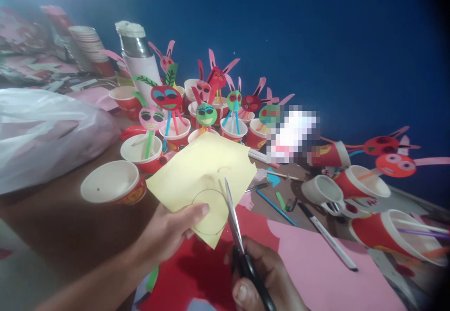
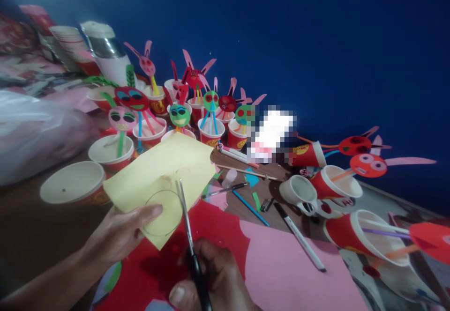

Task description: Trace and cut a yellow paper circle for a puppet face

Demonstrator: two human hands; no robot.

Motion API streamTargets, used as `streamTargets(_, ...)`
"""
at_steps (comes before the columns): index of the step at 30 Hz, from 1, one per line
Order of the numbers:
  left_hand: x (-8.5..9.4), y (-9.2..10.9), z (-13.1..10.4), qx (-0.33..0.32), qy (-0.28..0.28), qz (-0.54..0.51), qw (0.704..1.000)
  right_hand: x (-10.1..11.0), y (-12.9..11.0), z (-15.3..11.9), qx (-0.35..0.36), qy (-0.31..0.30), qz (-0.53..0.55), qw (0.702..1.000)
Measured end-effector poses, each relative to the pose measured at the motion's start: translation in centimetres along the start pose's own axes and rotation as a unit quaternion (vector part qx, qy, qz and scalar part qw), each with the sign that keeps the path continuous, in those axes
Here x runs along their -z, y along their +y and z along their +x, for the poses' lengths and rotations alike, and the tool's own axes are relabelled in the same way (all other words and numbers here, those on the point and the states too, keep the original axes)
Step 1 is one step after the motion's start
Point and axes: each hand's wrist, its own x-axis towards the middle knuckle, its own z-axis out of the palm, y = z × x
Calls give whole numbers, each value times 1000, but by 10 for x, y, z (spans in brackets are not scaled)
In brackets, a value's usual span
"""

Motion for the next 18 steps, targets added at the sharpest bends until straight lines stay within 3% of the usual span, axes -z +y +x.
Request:
streamTargets(6, 3, 1, 2, -1, -43, -20, 999, 1, 0, -1, -5, -5, -28, 1000)
streamTargets(11, 2, 1, 2, -13, -50, -20, 998, 2, -1, -3, 10, -29, -29, 999)
streamTargets(18, 2, -3, 0, -22, -30, 15, 999, 3, 0, -4, 3, -17, -50, 999)
